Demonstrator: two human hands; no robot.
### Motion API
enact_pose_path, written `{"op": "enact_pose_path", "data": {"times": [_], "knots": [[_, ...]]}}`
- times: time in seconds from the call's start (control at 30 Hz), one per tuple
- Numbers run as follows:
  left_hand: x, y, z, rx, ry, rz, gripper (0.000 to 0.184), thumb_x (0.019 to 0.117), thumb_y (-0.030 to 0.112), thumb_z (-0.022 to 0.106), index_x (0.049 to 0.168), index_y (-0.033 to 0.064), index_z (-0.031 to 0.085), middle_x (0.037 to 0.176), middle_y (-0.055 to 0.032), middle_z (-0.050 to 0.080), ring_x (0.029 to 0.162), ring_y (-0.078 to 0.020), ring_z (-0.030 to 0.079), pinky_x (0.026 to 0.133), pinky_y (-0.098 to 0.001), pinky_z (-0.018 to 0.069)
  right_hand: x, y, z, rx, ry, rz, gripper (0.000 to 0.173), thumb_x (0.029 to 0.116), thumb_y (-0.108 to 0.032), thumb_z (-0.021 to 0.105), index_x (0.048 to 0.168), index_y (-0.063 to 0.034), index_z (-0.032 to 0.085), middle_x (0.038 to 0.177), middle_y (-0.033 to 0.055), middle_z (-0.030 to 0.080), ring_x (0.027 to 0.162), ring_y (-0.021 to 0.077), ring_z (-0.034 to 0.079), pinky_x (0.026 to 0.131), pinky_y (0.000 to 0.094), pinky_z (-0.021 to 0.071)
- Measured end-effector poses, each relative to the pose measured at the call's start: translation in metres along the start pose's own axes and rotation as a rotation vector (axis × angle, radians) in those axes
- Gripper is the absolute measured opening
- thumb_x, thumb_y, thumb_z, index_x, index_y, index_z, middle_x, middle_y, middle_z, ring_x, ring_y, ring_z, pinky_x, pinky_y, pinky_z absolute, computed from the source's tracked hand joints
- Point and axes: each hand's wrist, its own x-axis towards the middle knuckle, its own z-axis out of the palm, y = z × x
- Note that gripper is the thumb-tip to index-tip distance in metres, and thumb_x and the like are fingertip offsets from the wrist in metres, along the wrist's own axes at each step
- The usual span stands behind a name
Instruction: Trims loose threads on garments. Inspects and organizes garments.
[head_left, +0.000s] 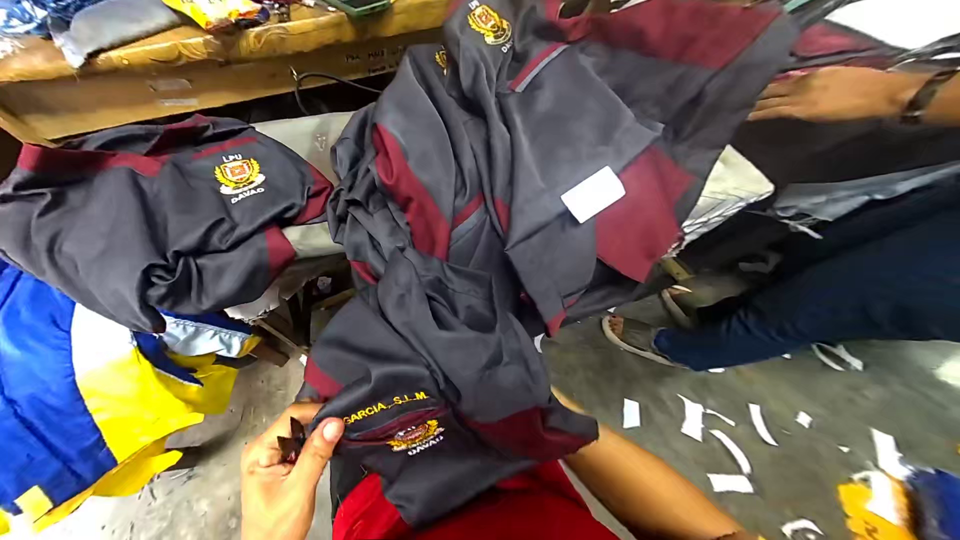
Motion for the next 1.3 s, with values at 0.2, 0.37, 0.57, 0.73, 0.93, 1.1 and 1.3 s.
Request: {"op": "enact_pose_path", "data": {"times": [0.2, 0.37, 0.57, 0.73, 0.93, 1.1, 1.3], "knots": [[0.026, 0.004, -0.02, 0.047, -0.221, 0.1, 0.013, 0.0953, 0.03, 0.073, 0.1, 0.0184, 0.078, 0.088, 0.0082, 0.072, 0.079, 0.0005, 0.067, 0.071, -0.0152, 0.0563, 0.021, -0.007, -0.081, -0.825, -0.162, -0.679, 0.027, 0.1015, -0.029, 0.056, 0.107, -0.0063, 0.07, 0.09, 0.0062, 0.071, 0.082, 0.0167, 0.07, 0.074, 0.0414, 0.0571], [0.044, -0.003, 0.004, 0.071, -0.439, 0.162, 0.017, 0.0972, 0.032, 0.071, 0.097, 0.0158, 0.076, 0.087, 0.0086, 0.071, 0.083, 0.0014, 0.065, 0.075, -0.0163, 0.0542, 0.007, -0.057, -0.028, -0.512, -0.14, -1.087, 0.064, 0.104, -0.051, 0.053, 0.143, 0.0002, 0.056, 0.142, 0.012, 0.061, 0.136, 0.0202, 0.055, 0.117, 0.0411, 0.0447], [0.06, 0.0, 0.001, -0.024, -0.502, 0.129, 0.015, 0.0963, 0.03, 0.072, 0.099, 0.0165, 0.077, 0.09, 0.0081, 0.072, 0.086, 0.0002, 0.066, 0.079, -0.0176, 0.0545, 0.066, -0.052, 0.013, -0.338, -0.538, -1.031, 0.036, 0.1049, -0.033, 0.055, 0.099, -0.0002, 0.07, 0.078, 0.0032, 0.065, 0.074, 0.0045, 0.06, 0.068, 0.0244, 0.0464], [0.052, -0.006, -0.005, -0.022, -0.323, 0.04, 0.015, 0.0942, 0.027, 0.075, 0.101, 0.014, 0.077, 0.091, 0.005, 0.074, 0.08, -0.0011, 0.069, 0.072, -0.0169, 0.0577, 0.062, -0.03, 0.036, 0.039, -0.546, -0.755, 0.032, 0.1083, -0.014, 0.041, 0.086, -0.0032, 0.062, 0.074, -0.0064, 0.053, 0.07, -0.0053, 0.05, 0.063, 0.0137, 0.0399], [0.046, -0.006, -0.007, 0.052, -0.271, 0.028, 0.017, 0.0945, 0.025, 0.075, 0.101, 0.0102, 0.076, 0.088, 0.0023, 0.075, 0.076, -0.0036, 0.07, 0.068, -0.0182, 0.0589, 0.064, -0.024, 0.042, 0.081, -0.498, -0.707, 0.027, 0.107, -0.012, 0.047, 0.091, -0.0008, 0.065, 0.076, -0.0047, 0.057, 0.071, -0.0041, 0.052, 0.063, 0.014, 0.0421], [0.046, -0.007, -0.002, 0.054, -0.177, -0.012, 0.027, 0.0918, 0.023, 0.077, 0.112, 0.0059, 0.073, 0.089, 0.0001, 0.072, 0.071, -0.005, 0.066, 0.063, -0.0183, 0.0562, 0.062, -0.031, 0.041, -0.051, -0.451, -0.691, 0.025, 0.1059, -0.015, 0.053, 0.093, 0.0005, 0.068, 0.074, -0.0027, 0.058, 0.068, -0.0033, 0.052, 0.06, 0.0141, 0.0409], [0.032, 0.022, -0.013, 0.362, -0.087, 0.071, 0.044, 0.1072, 0.031, 0.054, 0.14, 0.0026, 0.051, 0.093, 0.0066, 0.062, 0.072, -0.0024, 0.058, 0.059, -0.0184, 0.0509, 0.066, -0.021, 0.043, 0.054, -0.382, -0.634, 0.027, 0.1061, -0.013, 0.049, 0.088, -0.0015, 0.065, 0.072, -0.0047, 0.055, 0.067, -0.0031, 0.051, 0.06, 0.0146, 0.0408]]}}
